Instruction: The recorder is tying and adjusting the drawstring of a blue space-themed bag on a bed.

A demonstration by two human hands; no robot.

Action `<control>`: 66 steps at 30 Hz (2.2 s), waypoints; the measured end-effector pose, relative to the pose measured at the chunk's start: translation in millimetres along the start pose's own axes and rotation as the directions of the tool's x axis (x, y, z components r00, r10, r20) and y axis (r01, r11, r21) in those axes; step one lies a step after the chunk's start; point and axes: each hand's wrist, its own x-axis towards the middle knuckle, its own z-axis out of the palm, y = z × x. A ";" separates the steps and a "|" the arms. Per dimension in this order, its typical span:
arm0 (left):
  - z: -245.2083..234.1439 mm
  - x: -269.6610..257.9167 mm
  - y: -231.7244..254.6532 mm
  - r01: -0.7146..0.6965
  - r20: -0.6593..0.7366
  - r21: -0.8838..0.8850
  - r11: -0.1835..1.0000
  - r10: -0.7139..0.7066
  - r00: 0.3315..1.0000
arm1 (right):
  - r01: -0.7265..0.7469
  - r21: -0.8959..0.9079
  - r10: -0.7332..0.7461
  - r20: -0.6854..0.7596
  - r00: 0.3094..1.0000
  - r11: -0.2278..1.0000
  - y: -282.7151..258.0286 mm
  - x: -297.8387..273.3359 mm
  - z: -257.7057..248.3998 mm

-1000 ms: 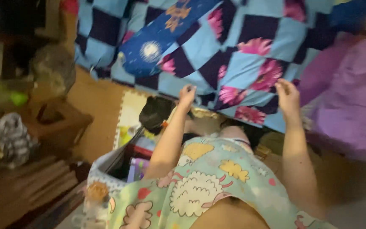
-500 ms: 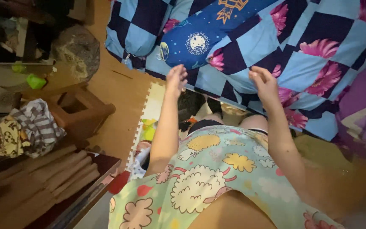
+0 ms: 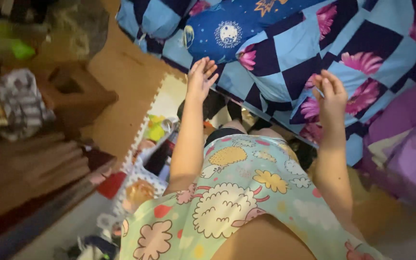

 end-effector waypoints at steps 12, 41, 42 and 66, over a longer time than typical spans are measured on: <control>-80.7 -16.8 -51.3 0.166 -0.262 -0.055 0.985 -0.175 0.949 | -0.201 -0.069 0.205 0.051 0.977 0.977 39.9 33.7 -8.3; -162.5 321.0 -110.4 0.238 -0.270 0.936 0.260 0.093 0.958 | -0.547 -0.473 0.502 -0.231 0.833 0.690 250.1 -1.5 119.3; -150.0 311.9 -105.3 0.237 -0.267 0.939 0.248 0.095 0.959 | -0.551 -0.462 0.506 -0.231 0.831 0.695 249.5 -8.5 108.9; -101.3 -106.8 236.3 0.018 0.124 0.840 0.543 -0.224 0.967 | -0.263 0.429 0.060 0.430 0.901 0.864 34.3 121.6 176.3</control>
